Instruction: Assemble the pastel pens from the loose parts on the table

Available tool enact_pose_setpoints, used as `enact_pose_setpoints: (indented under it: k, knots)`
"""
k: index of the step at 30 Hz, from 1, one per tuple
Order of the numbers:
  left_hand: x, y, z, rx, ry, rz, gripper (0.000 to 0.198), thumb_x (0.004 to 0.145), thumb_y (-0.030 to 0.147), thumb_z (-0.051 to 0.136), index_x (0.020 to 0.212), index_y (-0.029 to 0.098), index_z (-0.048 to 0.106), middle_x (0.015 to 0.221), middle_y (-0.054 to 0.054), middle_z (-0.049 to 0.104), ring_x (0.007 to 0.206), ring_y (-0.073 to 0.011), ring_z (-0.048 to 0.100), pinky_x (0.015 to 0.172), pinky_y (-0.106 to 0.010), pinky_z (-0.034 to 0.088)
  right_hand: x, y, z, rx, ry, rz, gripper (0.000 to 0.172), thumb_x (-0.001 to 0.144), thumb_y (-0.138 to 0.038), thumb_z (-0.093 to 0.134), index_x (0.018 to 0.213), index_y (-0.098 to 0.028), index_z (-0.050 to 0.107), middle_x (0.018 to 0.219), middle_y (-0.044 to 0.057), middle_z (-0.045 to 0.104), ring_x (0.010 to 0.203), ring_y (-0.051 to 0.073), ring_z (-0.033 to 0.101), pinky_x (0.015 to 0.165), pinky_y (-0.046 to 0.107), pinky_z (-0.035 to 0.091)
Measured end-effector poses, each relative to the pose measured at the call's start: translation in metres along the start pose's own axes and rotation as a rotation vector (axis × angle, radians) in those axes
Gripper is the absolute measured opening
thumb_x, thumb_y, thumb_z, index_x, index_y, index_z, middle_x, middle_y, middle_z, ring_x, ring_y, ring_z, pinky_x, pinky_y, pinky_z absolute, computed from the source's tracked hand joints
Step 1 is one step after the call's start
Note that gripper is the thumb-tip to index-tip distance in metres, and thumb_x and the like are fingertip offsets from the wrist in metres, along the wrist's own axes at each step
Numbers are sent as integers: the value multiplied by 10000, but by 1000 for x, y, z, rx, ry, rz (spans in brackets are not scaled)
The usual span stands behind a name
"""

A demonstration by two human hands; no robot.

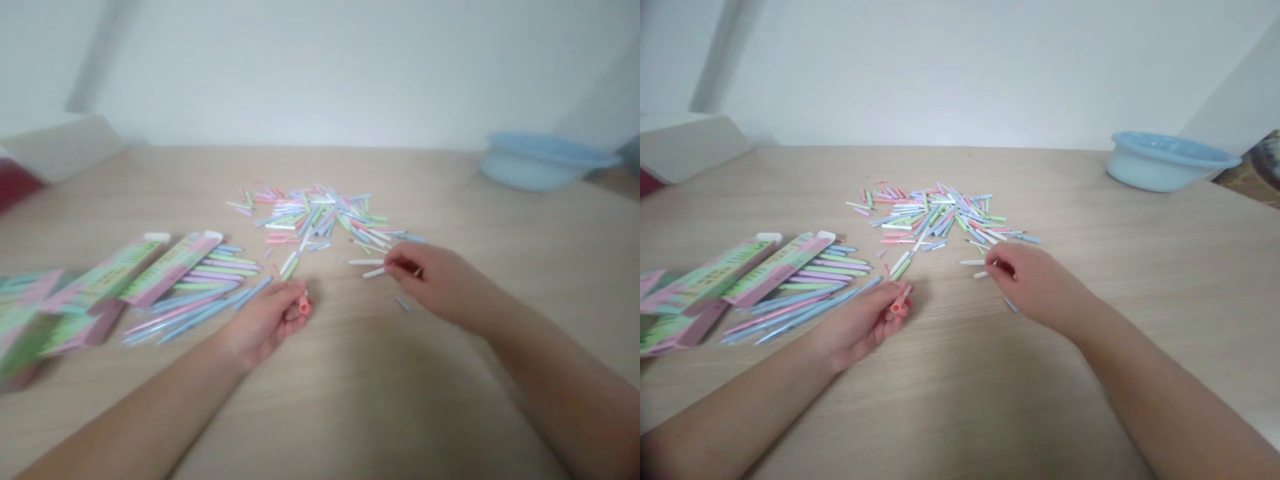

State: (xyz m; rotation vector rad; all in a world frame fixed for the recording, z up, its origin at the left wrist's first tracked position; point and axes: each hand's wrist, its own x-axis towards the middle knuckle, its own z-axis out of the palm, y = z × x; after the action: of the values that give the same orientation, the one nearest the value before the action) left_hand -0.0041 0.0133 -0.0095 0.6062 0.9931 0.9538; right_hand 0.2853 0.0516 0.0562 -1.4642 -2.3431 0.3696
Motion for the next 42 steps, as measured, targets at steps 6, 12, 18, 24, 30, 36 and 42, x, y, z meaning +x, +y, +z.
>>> enact_pose_setpoints:
  k: [6,12,18,24,30,36,42]
  knots:
    - [1,4,-2,-53,3,-49,115,938,173,700,832,129,692,689,-13,629,550,-59,602,546,-126,584,16,85,-26,-422,-17,339,241,985,-280,513,974,-179,731,937,115,762,820,243,663,666,322,391]
    - [-6,7,8,-110,80,-92,77,976,142,653,920,116,699,700,-16,640,516,-59,615,505,-133,588,19,103,-6,-379,-124,334,244,953,-309,566,979,-195,780,954,92,796,851,232,696,704,302,430]
    - [-16,5,25,-166,150,-236,83,992,87,614,993,80,697,703,-44,677,503,-72,654,499,-137,596,28,101,5,-399,-170,307,273,944,-256,528,902,-183,787,897,104,802,795,226,703,671,295,430]
    - [-15,8,23,-146,168,-263,112,1002,86,595,1017,72,705,708,-54,691,503,-80,663,484,-148,597,30,100,7,-476,-179,288,327,978,-285,484,914,-183,788,927,117,802,819,239,714,686,307,450]
    - [-13,2,16,-130,35,-249,98,970,79,644,887,76,697,708,-33,668,530,-60,644,518,-142,603,35,106,18,-610,-214,252,279,984,-287,562,967,-101,768,963,214,775,902,312,741,791,360,513]
    - [-12,-1,13,-95,-23,-222,148,1001,151,624,881,93,690,695,-23,656,527,-62,630,521,-153,607,36,113,24,-680,-261,146,356,795,-395,849,979,-107,749,1025,258,752,981,390,740,870,416,550]
    - [-11,-2,13,-110,-57,-196,168,1009,153,610,857,104,664,679,-14,643,523,-57,625,538,-144,605,34,123,27,-626,-208,84,371,780,-406,852,923,-82,742,1008,290,737,952,412,724,853,451,542]
